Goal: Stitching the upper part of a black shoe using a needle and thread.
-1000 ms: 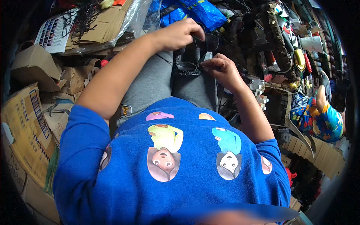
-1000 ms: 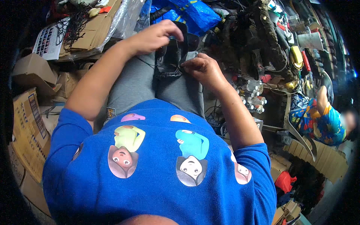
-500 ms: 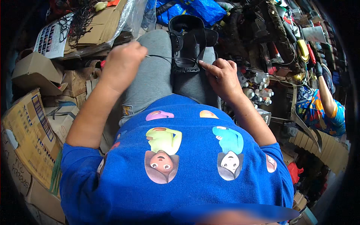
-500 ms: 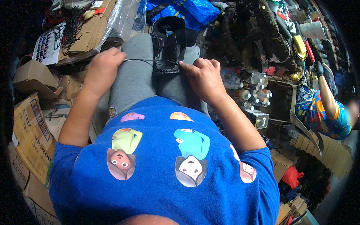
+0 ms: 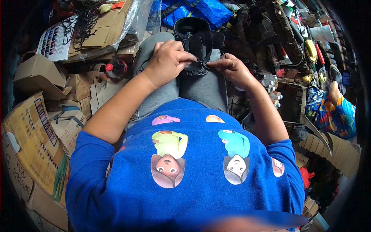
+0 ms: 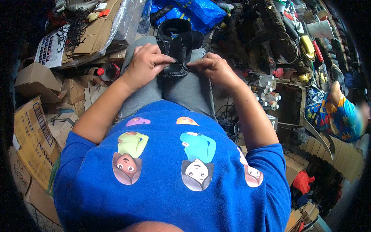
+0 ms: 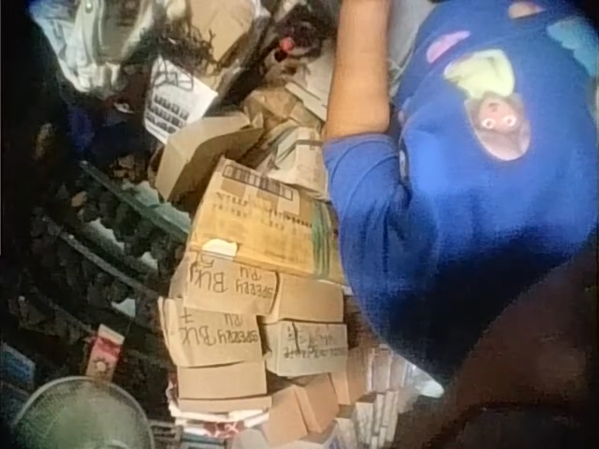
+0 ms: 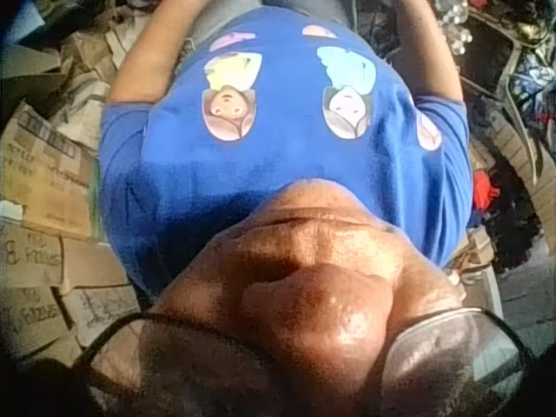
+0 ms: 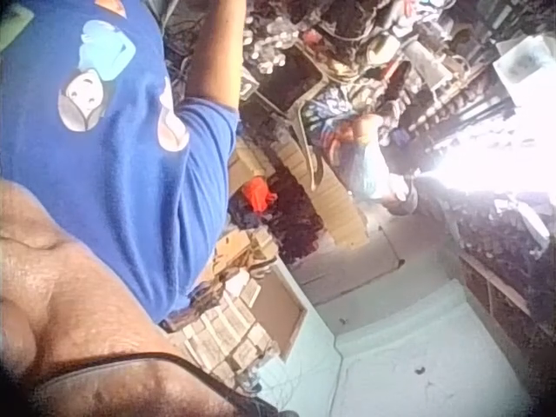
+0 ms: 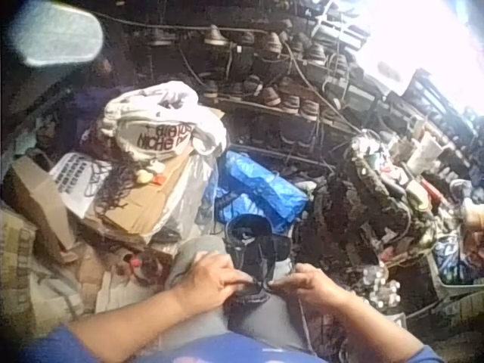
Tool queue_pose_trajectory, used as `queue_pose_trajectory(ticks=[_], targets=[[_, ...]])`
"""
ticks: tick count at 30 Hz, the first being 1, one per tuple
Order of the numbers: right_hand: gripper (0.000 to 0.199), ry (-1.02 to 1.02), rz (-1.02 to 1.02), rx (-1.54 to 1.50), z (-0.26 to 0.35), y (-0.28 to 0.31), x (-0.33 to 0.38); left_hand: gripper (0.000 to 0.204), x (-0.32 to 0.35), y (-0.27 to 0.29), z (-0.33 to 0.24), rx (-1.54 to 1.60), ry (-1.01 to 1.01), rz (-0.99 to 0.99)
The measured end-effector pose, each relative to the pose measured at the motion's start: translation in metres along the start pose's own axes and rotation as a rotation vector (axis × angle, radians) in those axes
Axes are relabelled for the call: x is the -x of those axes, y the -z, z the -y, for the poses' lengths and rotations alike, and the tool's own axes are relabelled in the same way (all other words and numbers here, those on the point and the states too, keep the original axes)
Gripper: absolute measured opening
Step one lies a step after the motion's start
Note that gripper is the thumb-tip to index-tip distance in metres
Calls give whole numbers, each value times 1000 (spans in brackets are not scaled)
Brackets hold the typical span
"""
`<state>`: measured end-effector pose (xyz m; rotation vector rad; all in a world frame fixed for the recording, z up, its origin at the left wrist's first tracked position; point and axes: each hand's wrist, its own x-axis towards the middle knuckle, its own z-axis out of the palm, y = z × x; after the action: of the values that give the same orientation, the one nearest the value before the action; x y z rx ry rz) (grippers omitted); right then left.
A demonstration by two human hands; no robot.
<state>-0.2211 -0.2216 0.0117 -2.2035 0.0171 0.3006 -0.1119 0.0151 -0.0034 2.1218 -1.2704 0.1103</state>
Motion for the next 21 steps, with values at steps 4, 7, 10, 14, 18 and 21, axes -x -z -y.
queue_pose_trajectory(ticks=[4, 7, 10, 14, 18, 21], targets=[[35, -3, 56, 15, 1, 6, -11, 19, -1, -9, 7, 85, 21, 64], [33, -12, 83, -75, -4, 8, -17, 19, -3, -9, 6, 60, 25, 97], [34, -9, 83, -64, -3, 7, -17, 18, -4, -8, 5, 71, 25, 100], [35, -10, 97, -98, -4, 9, -17, 17, -4, -9, 6, 66, 23, 104], [36, -14, 107, -101, -5, 10, -17, 17, -5, -10, 6, 57, 23, 108], [34, -5, 106, -117, -10, 8, -17, 15, -6, -12, 5, 73, 36, 126]])
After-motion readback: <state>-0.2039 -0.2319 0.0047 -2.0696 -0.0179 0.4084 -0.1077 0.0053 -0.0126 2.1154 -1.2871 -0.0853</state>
